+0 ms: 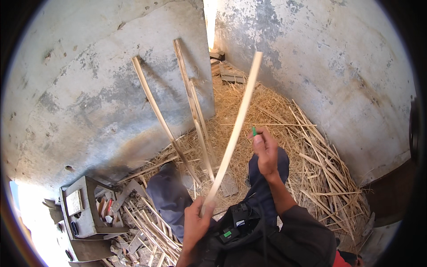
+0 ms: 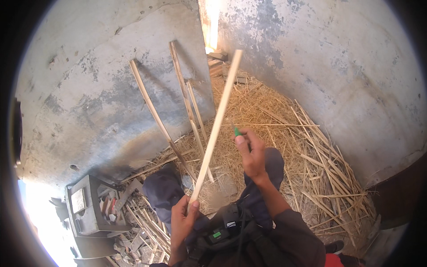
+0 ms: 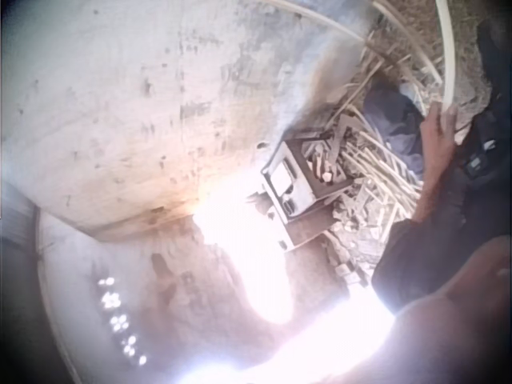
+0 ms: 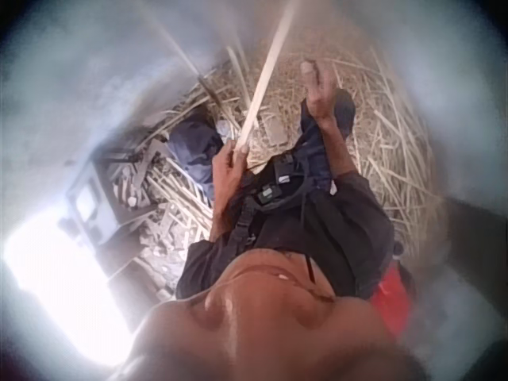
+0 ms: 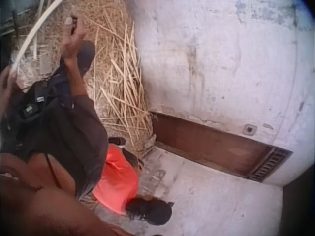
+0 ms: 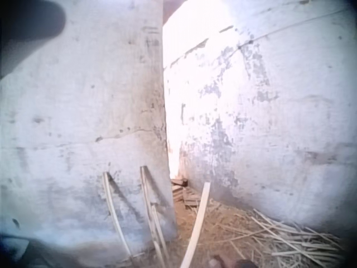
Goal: The person sits on a straw-covered floor and uses a green utility knife to split long bamboo poles into thin strips. They hold the pole with one hand and carefully shave or split the material with the other, creating a pile of bamboo strips.
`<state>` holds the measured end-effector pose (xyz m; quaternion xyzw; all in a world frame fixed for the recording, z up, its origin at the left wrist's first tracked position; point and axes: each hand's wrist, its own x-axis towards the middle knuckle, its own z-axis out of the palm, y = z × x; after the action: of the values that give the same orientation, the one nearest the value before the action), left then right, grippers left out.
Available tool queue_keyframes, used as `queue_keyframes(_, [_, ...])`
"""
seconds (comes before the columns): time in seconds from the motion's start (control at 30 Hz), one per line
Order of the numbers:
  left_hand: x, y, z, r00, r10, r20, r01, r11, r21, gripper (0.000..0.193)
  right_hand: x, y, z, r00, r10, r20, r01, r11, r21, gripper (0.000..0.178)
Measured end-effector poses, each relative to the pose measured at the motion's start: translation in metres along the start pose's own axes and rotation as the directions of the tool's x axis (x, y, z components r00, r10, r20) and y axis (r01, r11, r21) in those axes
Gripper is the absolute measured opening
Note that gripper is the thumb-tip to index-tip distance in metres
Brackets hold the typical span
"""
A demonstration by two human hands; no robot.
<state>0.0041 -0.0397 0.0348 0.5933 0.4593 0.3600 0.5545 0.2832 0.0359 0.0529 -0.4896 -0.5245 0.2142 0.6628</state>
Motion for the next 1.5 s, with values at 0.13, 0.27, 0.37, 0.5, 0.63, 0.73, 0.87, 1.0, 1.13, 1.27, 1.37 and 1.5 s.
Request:
queue_keyframes(0.13, [0.007,0.011,-0.004,0.997,-0.030,-0.074,0.031,0.999,0.010,0.026,-0.023,-0.011,0.016,0.986,-0.009,0.168,0.004,1.000,0.027,0.034])
queue_keyframes(0.27, [0.013,0.013,-0.003,0.985,0.013,-0.172,-0.017,1.000,-0.023,0.020,-0.032,-0.011,0.015,0.961,-0.085,0.265,0.110,0.990,-0.084,0.038])
queue_keyframes(0.37, [0.015,0.012,-0.002,0.983,0.035,-0.179,-0.036,0.999,-0.001,0.019,-0.030,-0.013,0.017,0.930,-0.207,0.303,0.259,0.955,-0.142,0.032])
queue_keyframes(0.5, [0.018,0.018,0.003,0.983,0.068,-0.173,-0.068,0.998,0.006,0.019,-0.026,-0.016,0.018,0.891,-0.302,0.338,0.382,0.902,-0.203,0.036])
queue_keyframes(0.63, [0.016,0.028,0.009,0.992,0.046,-0.121,-0.043,0.999,0.022,0.019,-0.022,-0.020,0.013,0.846,-0.389,0.363,0.502,0.811,-0.301,0.037])
queue_keyframes(0.73, [0.017,0.026,0.009,0.995,0.059,-0.087,-0.059,0.998,0.001,0.019,-0.019,-0.017,0.009,0.827,-0.442,0.347,0.549,0.770,-0.326,0.038])
queue_keyframes(0.87, [0.018,0.025,0.009,0.998,0.039,-0.056,-0.038,0.999,0.015,0.020,-0.015,-0.019,0.007,0.806,-0.483,0.343,0.586,0.731,-0.348,0.038])
queue_keyframes(1.0, [0.014,0.033,0.009,0.999,-0.017,-0.029,0.017,1.000,0.018,0.021,-0.011,-0.016,0.004,0.771,-0.529,0.355,0.636,0.666,-0.389,0.039])
queue_keyframes(1.13, [0.014,0.031,0.010,0.999,-0.014,-0.033,0.014,1.000,-0.004,0.023,-0.010,-0.018,0.003,0.773,-0.512,0.374,0.634,0.644,-0.428,0.037])
queue_keyframes(1.27, [0.015,0.028,0.009,0.999,-0.016,-0.030,0.017,1.000,0.019,0.023,-0.007,-0.016,0.002,0.770,-0.505,0.390,0.637,0.631,-0.443,0.035])
queue_keyframes(1.37, [0.014,0.024,0.007,1.000,-0.009,-0.027,0.010,0.999,0.031,0.022,-0.006,-0.016,0.003,0.762,-0.508,0.402,0.648,0.614,-0.452,0.035])
queue_keyframes(1.5, [0.011,0.022,0.005,0.999,-0.015,-0.041,0.016,1.000,0.023,0.023,-0.005,-0.017,0.008,0.752,-0.528,0.394,0.659,0.606,-0.446,0.034])
